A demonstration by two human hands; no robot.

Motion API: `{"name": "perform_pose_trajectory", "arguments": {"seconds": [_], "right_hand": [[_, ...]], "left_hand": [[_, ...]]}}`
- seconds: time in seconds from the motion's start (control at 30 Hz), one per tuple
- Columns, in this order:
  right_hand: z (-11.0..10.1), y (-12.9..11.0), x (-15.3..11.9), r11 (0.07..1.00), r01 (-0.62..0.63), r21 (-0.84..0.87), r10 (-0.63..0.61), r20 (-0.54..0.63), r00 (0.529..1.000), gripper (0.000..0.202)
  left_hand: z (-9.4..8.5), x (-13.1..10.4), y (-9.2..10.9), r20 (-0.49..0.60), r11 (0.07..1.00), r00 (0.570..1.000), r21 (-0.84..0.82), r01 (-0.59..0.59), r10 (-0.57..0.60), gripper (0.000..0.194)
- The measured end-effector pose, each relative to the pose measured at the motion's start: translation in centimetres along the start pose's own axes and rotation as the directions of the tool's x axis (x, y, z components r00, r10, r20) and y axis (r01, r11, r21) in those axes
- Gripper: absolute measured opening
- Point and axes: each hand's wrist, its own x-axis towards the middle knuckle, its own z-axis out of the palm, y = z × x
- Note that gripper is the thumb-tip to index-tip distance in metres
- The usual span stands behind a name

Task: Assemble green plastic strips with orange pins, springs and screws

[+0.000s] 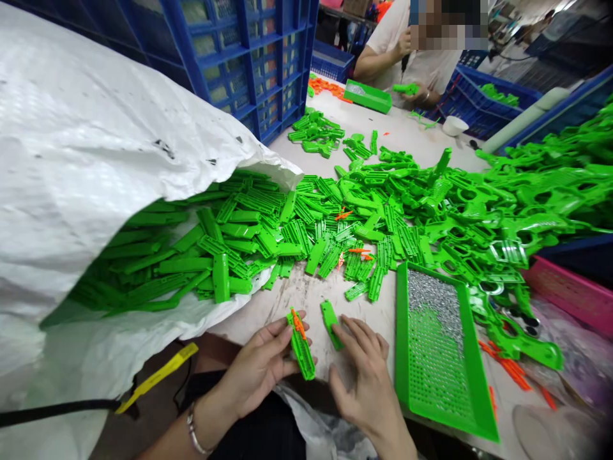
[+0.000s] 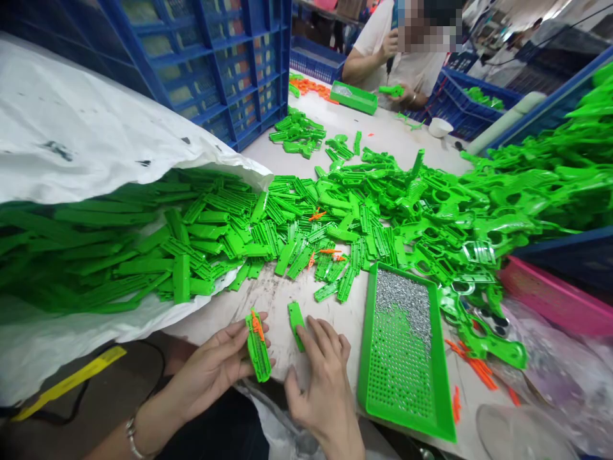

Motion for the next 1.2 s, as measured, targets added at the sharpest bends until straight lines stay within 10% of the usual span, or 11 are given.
{"name": "perform_pose_trajectory", "arguments": {"seconds": [0.13,0.27,0.4,0.73,0.97,1.2], "right_hand": [[0.9,-1.1,1.0,0.986,-0.127,-0.112,0.113,-0.121,0.986,0.031],[0.1,-2.6,1.2,0.982,-0.127,0.140,0.148,-0.152,0.977,0.028],[-1.7,-4.2,0.5,0.951,-0.017,0.309,0.042,-0.075,0.996,0.033],[-1.2,-4.7,0.3,0.986,0.121,0.111,-0.112,-0.078,0.991,0.033],[-0.9,-4.9,-1.0,0.941,-0.187,0.281,0.249,-0.202,0.947,0.023],[-2.8,-3.4,-3.1,0.931,-0.202,0.303,0.261,-0.167,0.951,0.017]], "left_hand": [[0.1,0.0,-0.5,0.009,1.000,1.000,-0.015,0.006,-0.006,0.020],[0.3,-0.2,-0.7,0.046,1.000,0.999,0.006,-0.008,0.008,0.020],[0.6,-0.3,-0.7,0.063,0.999,0.997,0.022,-0.049,0.047,0.023],[1.2,-0.5,-1.2,0.032,0.993,0.997,0.083,-0.078,0.075,0.025],[2.5,-0.5,-1.5,0.012,0.985,0.990,0.093,-0.143,0.142,0.021],[4.2,0.2,-2.7,0.076,0.966,0.993,0.237,-0.105,0.090,0.016]]}}
